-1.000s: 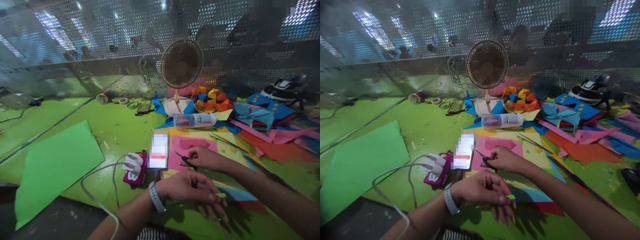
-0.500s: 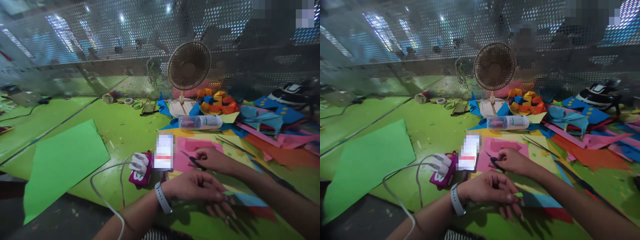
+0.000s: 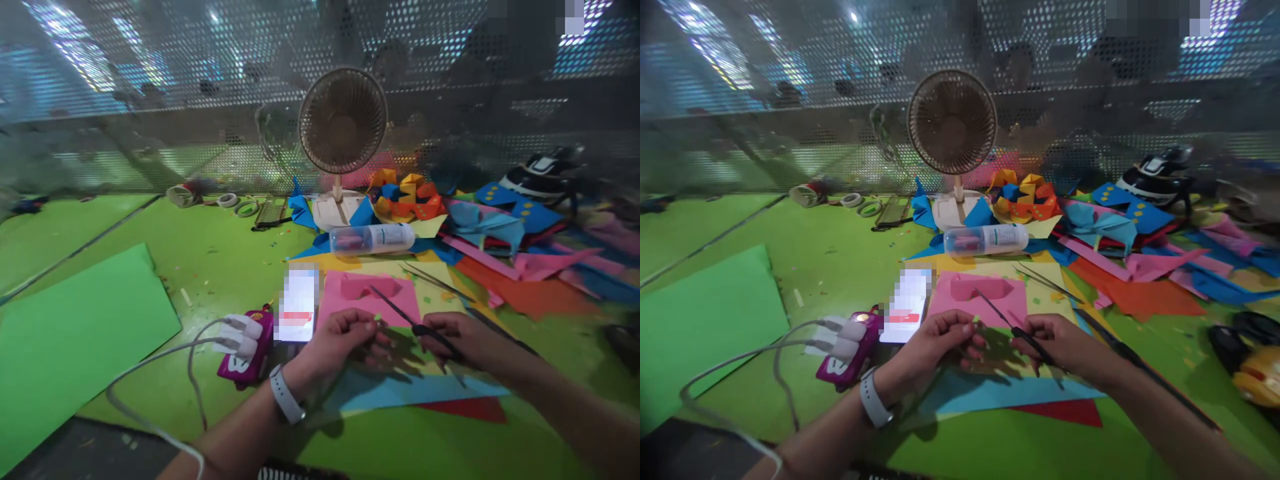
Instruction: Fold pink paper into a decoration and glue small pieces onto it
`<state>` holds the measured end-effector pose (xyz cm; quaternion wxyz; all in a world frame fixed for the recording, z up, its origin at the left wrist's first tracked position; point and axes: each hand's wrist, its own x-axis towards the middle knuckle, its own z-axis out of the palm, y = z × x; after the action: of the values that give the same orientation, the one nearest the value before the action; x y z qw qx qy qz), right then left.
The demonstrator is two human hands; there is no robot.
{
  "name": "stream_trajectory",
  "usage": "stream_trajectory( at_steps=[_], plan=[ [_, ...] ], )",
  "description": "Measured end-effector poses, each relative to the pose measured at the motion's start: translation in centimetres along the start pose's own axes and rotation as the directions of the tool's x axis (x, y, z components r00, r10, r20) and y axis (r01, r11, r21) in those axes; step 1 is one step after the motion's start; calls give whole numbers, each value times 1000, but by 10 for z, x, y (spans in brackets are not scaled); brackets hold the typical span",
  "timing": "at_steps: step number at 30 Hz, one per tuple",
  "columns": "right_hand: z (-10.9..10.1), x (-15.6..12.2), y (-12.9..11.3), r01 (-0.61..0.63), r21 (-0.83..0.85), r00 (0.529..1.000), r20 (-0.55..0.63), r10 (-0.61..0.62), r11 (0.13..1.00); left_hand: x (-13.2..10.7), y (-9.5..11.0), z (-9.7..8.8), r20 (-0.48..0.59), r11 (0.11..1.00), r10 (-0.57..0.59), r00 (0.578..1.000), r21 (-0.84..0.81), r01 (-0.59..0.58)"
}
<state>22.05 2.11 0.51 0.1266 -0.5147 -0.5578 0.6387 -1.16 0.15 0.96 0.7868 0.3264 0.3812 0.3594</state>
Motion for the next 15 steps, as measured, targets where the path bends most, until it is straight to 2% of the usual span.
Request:
stream_trajectory(
  at_steps=[2, 7, 15],
  plan=[
    [-2, -3, -3, -1, 26, 1000, 20, 0, 1000, 1, 3, 0, -53, 1000, 19, 998, -22, -20],
    [-3, -10, -12, 15, 19, 994, 106, -17, 1000, 2, 9, 1, -106, 999, 32, 994, -20, -34],
    [-3, -11, -13, 2, -13, 995, 104, 0, 1000, 3, 10, 2, -132, 997, 71, 989, 26, -68]
  ],
)
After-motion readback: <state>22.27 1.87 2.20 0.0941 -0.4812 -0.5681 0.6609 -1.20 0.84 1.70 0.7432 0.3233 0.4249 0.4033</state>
